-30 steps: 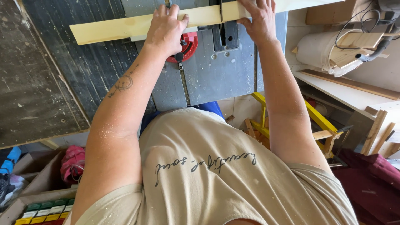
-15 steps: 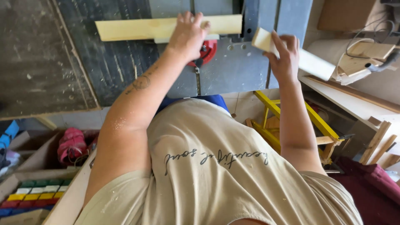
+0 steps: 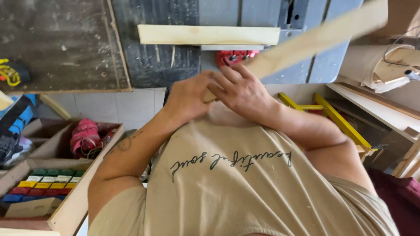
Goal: Measuring, marking, and cutting wooden boards to specific lengths using a table saw and hand tools.
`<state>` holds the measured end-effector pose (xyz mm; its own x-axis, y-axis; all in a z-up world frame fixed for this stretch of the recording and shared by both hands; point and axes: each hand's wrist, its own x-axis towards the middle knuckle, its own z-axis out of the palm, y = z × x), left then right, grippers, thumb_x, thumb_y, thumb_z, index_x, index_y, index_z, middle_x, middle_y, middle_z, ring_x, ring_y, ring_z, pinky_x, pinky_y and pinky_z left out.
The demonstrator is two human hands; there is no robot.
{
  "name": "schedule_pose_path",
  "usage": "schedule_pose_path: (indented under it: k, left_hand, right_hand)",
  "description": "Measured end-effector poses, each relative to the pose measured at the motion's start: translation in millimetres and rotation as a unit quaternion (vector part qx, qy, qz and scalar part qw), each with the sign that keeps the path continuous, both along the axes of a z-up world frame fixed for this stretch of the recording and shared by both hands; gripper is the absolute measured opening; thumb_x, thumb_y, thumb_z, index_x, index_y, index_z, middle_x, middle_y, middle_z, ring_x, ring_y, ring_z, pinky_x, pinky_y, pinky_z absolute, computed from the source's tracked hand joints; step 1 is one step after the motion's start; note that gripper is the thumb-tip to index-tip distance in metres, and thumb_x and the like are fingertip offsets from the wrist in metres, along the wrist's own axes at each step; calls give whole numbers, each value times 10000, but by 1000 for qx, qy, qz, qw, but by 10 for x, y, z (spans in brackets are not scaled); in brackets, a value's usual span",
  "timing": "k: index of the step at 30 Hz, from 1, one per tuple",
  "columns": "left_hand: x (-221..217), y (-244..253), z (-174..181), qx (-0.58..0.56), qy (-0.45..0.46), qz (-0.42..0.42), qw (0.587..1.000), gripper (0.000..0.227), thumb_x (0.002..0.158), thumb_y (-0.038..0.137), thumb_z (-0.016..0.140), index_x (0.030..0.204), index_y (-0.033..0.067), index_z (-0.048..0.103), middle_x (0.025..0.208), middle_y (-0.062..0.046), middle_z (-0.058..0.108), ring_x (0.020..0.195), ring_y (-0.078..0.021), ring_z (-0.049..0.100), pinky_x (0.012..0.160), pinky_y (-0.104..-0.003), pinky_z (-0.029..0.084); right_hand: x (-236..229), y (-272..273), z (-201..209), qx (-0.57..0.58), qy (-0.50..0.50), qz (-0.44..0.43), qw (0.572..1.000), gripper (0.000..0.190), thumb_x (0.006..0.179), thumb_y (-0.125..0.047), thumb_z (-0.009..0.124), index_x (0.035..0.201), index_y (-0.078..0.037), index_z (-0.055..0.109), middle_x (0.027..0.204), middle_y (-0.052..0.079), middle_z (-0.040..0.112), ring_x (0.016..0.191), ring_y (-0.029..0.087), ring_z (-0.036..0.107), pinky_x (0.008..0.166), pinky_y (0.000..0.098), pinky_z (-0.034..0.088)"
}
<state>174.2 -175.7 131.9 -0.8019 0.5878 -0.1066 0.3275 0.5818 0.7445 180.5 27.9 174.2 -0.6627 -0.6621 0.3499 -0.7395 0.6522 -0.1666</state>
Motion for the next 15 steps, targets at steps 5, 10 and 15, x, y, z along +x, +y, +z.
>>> schedule_pose_path:
  k: [5, 10, 15]
  left_hand:
    - [206, -1431, -460, -28, 63, 267, 961, 689, 812, 429, 882, 1342, 128, 563, 982, -164, 755, 907, -425, 765, 766, -496, 617]
    - [68, -2547, -635, -140, -82, 520, 839, 516, 948, 201, 827, 1303, 72, 475, 1290, -215, 695, 1052, -341, 763, 774, -399, 706]
    - [246, -2856, -811, -20, -54, 546, 836, 503, 892, 209, 792, 1278, 72, 501, 1126, -96, 649, 913, -221, 666, 678, -398, 559]
  right_hand:
    - [-235, -551, -148, -137, -12, 22, 990, 308, 1085, -310, 642, 1244, -77, 765, 1182, 165, 695, 1116, 369, 686, 940, 456, 563]
    - [-603, -887, -1025, 78, -160, -117, 977, 612, 831, -367, 943, 1300, -128, 632, 1221, 78, 651, 1119, 295, 601, 837, 432, 577]
    - [-1009, -1309, -1736, 263, -248, -194, 912, 879, 837, -113, 838, 1581, -86, 372, 1485, 135, 545, 1326, 351, 525, 1074, 475, 461]
